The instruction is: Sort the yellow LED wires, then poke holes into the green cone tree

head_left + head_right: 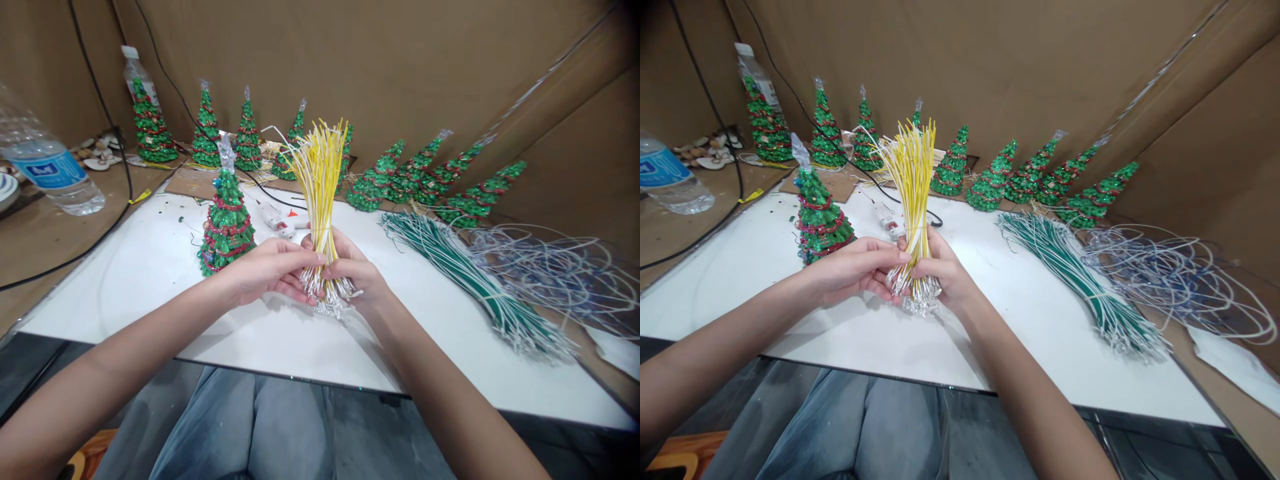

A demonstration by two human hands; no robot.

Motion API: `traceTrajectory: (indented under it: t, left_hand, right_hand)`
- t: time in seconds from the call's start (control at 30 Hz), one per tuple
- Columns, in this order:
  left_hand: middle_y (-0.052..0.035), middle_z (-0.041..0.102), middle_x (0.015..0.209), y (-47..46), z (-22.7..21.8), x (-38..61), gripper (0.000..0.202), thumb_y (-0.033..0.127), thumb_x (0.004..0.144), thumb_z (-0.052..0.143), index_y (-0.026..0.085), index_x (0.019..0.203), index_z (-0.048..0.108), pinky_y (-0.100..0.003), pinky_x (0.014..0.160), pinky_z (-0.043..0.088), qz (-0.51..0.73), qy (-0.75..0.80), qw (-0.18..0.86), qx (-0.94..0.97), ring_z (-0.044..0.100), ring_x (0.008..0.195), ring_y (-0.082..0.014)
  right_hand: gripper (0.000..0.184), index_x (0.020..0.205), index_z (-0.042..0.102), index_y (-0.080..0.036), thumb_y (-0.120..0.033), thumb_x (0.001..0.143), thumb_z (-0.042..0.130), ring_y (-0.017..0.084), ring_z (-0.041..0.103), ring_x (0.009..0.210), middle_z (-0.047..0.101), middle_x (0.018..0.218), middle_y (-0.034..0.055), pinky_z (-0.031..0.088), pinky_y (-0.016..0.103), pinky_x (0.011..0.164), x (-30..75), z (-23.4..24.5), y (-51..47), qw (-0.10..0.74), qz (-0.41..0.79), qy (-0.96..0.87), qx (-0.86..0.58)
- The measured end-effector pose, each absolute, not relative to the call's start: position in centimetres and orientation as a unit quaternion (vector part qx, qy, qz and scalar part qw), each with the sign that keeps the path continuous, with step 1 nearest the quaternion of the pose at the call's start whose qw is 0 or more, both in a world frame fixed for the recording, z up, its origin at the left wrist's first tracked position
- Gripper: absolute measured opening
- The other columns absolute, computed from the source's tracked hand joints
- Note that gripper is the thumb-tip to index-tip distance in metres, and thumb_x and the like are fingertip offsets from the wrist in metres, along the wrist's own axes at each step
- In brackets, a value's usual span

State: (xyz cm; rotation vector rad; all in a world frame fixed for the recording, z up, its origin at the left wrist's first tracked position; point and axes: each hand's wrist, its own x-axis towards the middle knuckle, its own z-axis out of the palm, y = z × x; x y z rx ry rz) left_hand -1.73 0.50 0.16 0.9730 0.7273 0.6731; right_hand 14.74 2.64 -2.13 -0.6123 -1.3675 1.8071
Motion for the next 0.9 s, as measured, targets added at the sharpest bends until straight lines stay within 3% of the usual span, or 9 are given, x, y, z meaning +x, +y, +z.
traceTrajectory:
  t: [0.23,0.4,0.73,0.9]
  left_hand:
    - [-0.001,0.067,0.058,0.45,0.45,-1.71,0.011,0.012,0.073,0.074,0.009,0.069,0.065,-0.014,0.048,0.053,0.301,0.381,0.735,0.474,0.062,0.048,-0.0068]
    - [0.0003,0.065,0.056,0.52,0.85,-1.7,0.007,0.006,0.074,0.069,0.009,0.07,0.063,-0.013,0.046,0.05,0.296,0.401,0.722,0.481,0.059,0.046,-0.0053]
    - [0.0006,0.064,0.054,0.57,0.88,-2.01,0.01,0.007,0.072,0.07,0.01,0.07,0.06,-0.014,0.046,0.048,0.304,0.395,0.723,0.478,0.058,0.045,-0.0056]
    - [0.0008,0.063,0.054,0.65,0.68,-2.09,0.01,0.008,0.071,0.068,0.011,0.068,0.059,-0.016,0.046,0.045,0.307,0.394,0.721,0.481,0.056,0.044,-0.0055]
  right_hand:
    - [0.054,0.101,0.044,-0.023,-0.009,0.052,0.061,0.014,0.059,0.049,0.062,0.077,-0.005,0.049,0.028,0.04,14.7,-2.17,2.51,0.396,0.715,-0.522,-0.241]
    - [0.058,0.102,0.045,-0.023,-0.005,0.049,0.058,0.013,0.06,0.059,0.06,0.083,-0.0043,0.051,0.027,0.046,14.72,-2.13,2.54,0.416,0.713,-0.509,-0.243]
    - [0.066,0.109,0.046,-0.025,-0.004,0.048,0.064,0.012,0.06,0.063,0.057,0.08,-0.0064,0.052,0.026,0.051,14.65,-1.92,2.61,0.434,0.701,-0.495,-0.274]
    - [0.057,0.1,0.048,-0.023,-0.007,0.049,0.069,0.012,0.061,0.064,0.057,0.079,-0.0066,0.052,0.026,0.053,14.67,-1.74,2.48,0.433,0.692,-0.503,-0.282]
